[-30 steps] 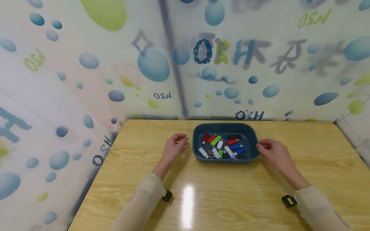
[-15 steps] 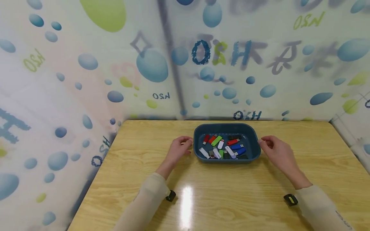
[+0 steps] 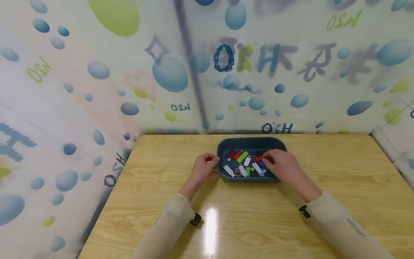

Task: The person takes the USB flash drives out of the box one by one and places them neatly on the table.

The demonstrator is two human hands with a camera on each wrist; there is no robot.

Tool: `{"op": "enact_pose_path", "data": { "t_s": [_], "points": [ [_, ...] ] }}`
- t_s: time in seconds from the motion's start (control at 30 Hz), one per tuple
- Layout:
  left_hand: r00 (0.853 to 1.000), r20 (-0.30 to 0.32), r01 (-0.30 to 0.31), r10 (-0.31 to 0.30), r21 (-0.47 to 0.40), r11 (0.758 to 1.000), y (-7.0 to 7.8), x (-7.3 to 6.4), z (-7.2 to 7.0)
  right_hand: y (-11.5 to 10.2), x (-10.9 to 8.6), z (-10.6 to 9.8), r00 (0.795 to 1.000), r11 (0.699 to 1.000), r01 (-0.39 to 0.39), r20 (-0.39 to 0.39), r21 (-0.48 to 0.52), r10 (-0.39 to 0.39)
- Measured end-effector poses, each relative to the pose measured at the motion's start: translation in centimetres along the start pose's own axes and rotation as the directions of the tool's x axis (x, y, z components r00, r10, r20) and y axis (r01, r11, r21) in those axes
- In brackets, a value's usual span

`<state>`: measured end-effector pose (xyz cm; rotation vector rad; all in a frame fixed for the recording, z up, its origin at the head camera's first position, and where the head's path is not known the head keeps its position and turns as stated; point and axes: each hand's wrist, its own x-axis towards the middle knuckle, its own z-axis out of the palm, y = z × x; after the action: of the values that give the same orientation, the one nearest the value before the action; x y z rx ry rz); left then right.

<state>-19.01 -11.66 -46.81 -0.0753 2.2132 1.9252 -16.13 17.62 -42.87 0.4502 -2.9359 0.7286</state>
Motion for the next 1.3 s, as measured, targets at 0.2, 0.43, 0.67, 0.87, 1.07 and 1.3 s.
{"op": "enact_pose_path", "data": {
  "t_s": [0.2,0.43,0.67,0.87,1.07,1.3],
  "points": [
    [1.000,0.010,0.011,-0.011,0.014,1.000,0.1,-0.1,-0.1,-1.3,2.0,1.3,0.987,0.998,-0.001,0.163,-0.063,0.011],
    [1.000,0.018,0.017,-0.018,0.012,1.000,0.3,-0.1,0.0,-1.9,3.0,1.8,0.956,0.995,-0.041,0.286,-0.086,0.064],
    [1.000,0.017,0.018,-0.018,0.003,1.000,0.5,-0.1,-0.1,-1.9,3.4,2.1,0.954,0.994,-0.042,0.290,-0.097,0.069],
    [0.999,0.027,0.035,-0.035,0.005,0.999,0.6,-0.1,-0.3,-2.0,3.7,2.4,0.962,0.994,-0.023,0.269,-0.109,0.051],
    [0.998,0.027,0.049,-0.049,-0.003,0.999,0.7,-0.2,-0.4,-2.1,4.0,2.8,0.969,0.992,-0.001,0.244,-0.123,0.031],
    [0.999,0.036,0.040,-0.039,-0.021,0.999,0.7,-0.2,-0.4,-2.2,4.3,3.2,0.970,0.991,-0.015,0.237,-0.131,0.046]
  ]
}}
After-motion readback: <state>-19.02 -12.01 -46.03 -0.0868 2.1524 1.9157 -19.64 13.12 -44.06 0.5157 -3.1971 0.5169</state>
